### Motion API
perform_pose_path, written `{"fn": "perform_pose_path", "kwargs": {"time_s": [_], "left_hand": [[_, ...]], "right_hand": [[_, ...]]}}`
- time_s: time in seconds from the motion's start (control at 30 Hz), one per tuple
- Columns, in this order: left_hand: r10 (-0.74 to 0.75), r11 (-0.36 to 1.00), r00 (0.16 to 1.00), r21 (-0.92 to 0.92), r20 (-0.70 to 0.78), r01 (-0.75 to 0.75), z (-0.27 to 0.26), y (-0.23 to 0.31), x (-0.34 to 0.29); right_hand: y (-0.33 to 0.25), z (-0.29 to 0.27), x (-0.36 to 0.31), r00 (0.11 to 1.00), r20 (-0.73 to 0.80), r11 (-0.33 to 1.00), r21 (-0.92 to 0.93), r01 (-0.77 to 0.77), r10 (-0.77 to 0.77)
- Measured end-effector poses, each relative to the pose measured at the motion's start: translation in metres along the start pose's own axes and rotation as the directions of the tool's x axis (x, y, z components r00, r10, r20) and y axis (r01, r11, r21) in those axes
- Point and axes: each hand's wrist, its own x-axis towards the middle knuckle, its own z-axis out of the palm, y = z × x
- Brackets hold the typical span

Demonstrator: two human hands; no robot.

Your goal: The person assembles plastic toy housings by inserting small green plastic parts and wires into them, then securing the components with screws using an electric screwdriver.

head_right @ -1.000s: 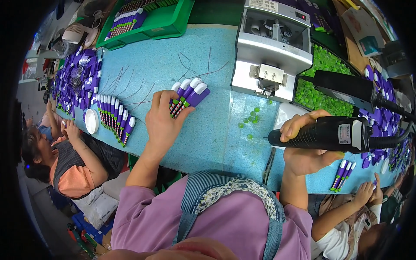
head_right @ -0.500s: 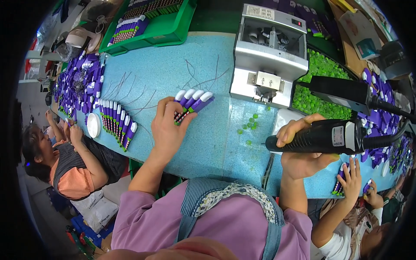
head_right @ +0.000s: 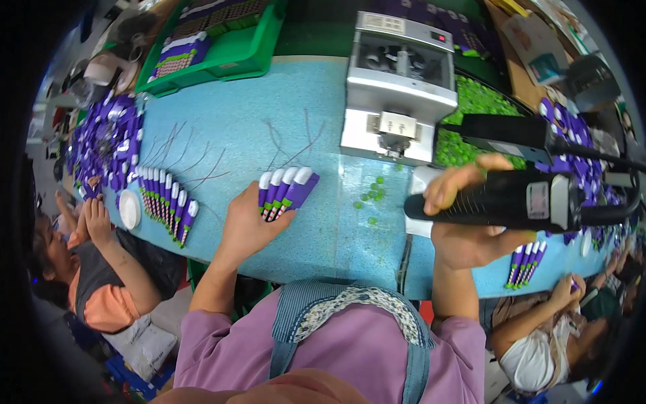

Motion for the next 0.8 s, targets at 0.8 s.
{"fn": "perform_pose_path", "kwargs": {"time_s": [0.8], "left_hand": [[-0.015, 0.326, 0.766, -0.721, 0.643, 0.612, 0.051, 0.054, 0.005]], "right_hand": [[0.007, 0.047, 0.02, 0.988, 0.155, 0.996, 0.087, 0.0, -0.014]]}}
